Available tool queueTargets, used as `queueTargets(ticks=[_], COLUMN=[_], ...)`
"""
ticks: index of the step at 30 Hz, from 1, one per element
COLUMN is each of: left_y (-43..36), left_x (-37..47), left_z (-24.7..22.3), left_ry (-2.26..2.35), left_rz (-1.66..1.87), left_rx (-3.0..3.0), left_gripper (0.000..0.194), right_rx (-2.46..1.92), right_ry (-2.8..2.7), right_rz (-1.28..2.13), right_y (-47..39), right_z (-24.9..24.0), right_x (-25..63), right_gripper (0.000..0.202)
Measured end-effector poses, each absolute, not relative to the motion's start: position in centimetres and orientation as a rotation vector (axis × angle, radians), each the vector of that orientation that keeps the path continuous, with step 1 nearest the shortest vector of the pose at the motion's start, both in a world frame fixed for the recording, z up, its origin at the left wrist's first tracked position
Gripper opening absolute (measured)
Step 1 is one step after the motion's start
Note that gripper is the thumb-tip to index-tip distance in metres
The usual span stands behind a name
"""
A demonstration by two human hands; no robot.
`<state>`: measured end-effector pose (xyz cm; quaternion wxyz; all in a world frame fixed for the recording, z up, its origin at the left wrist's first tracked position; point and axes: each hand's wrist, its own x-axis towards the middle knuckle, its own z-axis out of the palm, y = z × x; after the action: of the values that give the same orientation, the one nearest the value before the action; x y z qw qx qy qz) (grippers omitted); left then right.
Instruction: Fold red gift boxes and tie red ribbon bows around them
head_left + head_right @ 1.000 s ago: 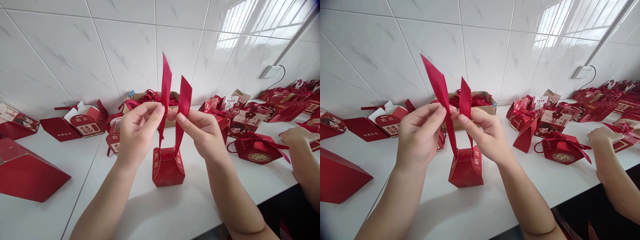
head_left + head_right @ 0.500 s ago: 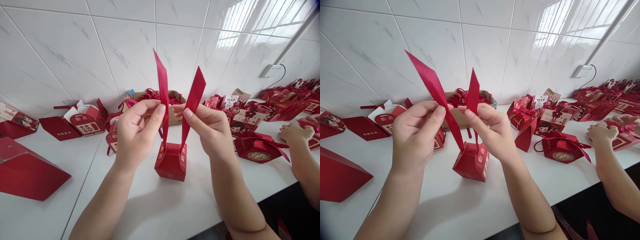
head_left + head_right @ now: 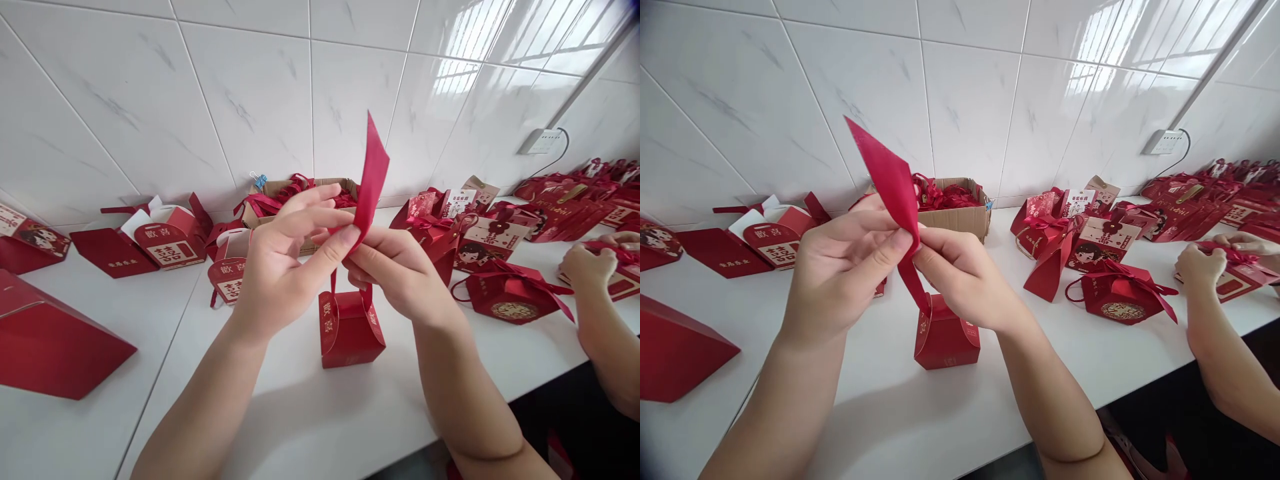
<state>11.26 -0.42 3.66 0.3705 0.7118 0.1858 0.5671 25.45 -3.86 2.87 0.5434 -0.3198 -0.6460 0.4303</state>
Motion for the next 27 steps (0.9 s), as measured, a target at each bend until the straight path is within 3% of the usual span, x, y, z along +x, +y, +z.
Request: queueTargets(ticks=[5,12,17,22,27], left_y=[-0.4,0.3,-0.1,-0.4,0.4], left_x=[11.4,10.8,10.2,9.1,8.6], left_z=[3.6,3.7,3.9,3.9,4.1], left_ry=[0.515,0.539,0.539,0.35,0.504], left_rz=[1.466,1.482,1.777,1.132,0.663], left_rx=[1.794,1.627,1.807,2.408,2.533], left_gripper=[0.003,0.008,0.015,0.018,0.011], right_rx=[-0.715,-0.816,-0.771,-0.607,-0.663], right_ry=[-1.635,-1.642,-1.469,-1.337,-1.436], right_rz=[1.055,1.069,1.201,1.458,1.448], right_y=[-4.1,-3.5,-2.3,-1.0,-1.0], right_z=[2.9,3.0,2.6,2.0,2.0], right_x=[25.8,26.2,27.0,28.1,27.9], right_gripper=[0.009,0.036,0.042,0.026,0.039])
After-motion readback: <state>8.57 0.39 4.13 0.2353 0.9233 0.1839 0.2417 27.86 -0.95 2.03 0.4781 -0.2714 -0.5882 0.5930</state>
